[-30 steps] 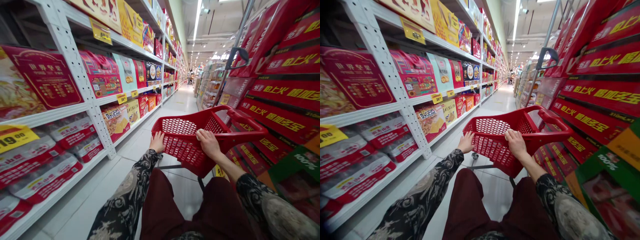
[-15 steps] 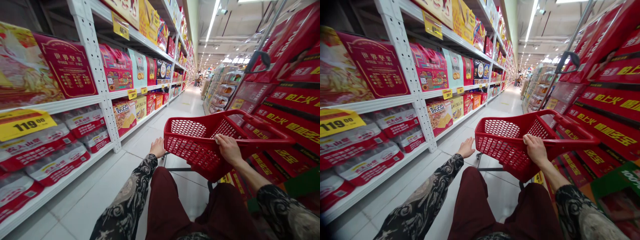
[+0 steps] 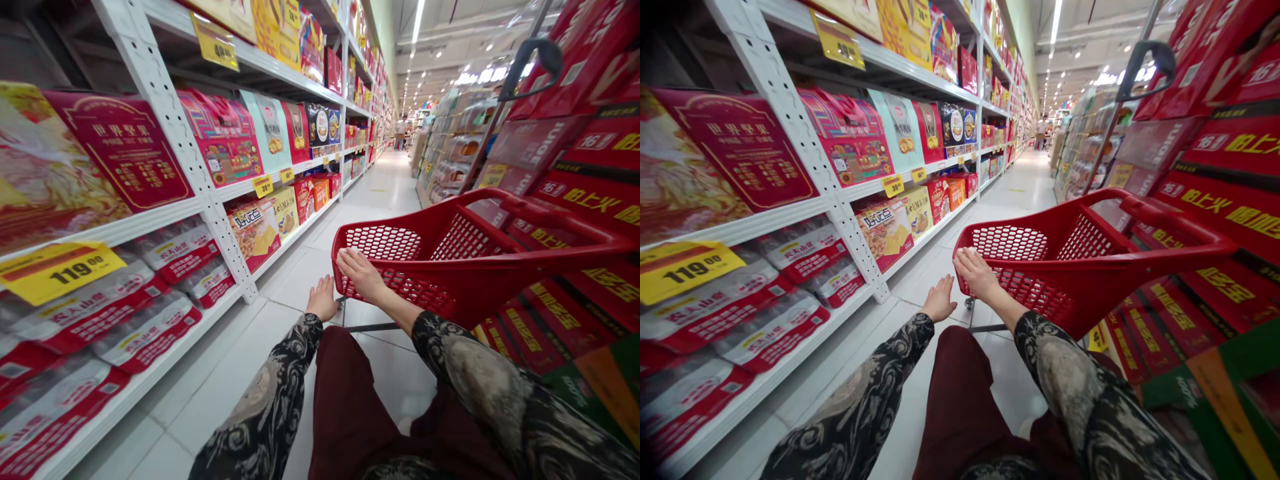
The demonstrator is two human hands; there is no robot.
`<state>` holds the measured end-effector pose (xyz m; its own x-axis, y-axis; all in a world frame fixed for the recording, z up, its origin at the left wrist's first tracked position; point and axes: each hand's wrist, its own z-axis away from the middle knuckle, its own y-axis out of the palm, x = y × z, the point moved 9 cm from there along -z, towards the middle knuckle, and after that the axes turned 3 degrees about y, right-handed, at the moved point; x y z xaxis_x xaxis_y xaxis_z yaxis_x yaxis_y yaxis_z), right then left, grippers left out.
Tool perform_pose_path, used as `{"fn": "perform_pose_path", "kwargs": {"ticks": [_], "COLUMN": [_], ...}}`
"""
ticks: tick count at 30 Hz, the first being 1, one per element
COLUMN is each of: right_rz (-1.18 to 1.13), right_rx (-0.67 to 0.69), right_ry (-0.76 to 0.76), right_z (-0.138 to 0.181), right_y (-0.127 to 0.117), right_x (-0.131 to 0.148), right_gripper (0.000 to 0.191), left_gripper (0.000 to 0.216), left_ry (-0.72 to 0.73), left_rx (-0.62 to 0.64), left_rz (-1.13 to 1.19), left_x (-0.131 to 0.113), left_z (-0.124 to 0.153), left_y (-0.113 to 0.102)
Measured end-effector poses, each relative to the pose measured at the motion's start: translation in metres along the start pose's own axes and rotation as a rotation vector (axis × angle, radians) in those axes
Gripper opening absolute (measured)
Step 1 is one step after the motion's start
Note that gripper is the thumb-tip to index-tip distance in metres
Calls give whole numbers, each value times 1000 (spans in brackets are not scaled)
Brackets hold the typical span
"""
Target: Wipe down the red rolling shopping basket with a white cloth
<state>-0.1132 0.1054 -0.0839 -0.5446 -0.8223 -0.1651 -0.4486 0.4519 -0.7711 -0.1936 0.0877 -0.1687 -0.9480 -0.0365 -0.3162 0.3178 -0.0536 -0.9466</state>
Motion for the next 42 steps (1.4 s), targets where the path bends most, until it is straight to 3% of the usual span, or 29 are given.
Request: {"fn": "perform_pose_path", "kwargs": {"ticks": [4,9,12,18,21,28,32,37,39,42], "right_rz": [0,-6,-45,-55,-34,-33,-74,-58,-42,-20], "right_rx": [139,253,239,46,93,291,193,-17,-4,98], "right_ry": [-44,-38,-69,-34,-5,53,49,132,151,150], "right_z": [22,65,64,26,31,92,89,63,68,95], "right_y": [38,65,54,9,19,60,37,-6,-3,20], "right_x": [8,16,19,-1,-7,7,2,-31,-36,-28], "right_gripper": [35,30,34,42,41,31,38,44,43,41], "left_gripper": [77,75,73,71,73,74,73,76,79,79], "left_ry": [-28,25,54,0,19,58,53,27,57,127], "left_rx": [26,-17,-103,-202,-193,-169,-171,-220,-224,-221], "left_rz": [-45,-112,-154,-183,-203,-264,-275,-256,-254,-258], "left_x": [10,-5,-15,-21,-31,-44,-44,-51,-61,-81], "left_z": [11,9,7,10,11,14,17,14,13,13], "left_y": [6,16,14,-5,-7,8,13,7,6,8]}}
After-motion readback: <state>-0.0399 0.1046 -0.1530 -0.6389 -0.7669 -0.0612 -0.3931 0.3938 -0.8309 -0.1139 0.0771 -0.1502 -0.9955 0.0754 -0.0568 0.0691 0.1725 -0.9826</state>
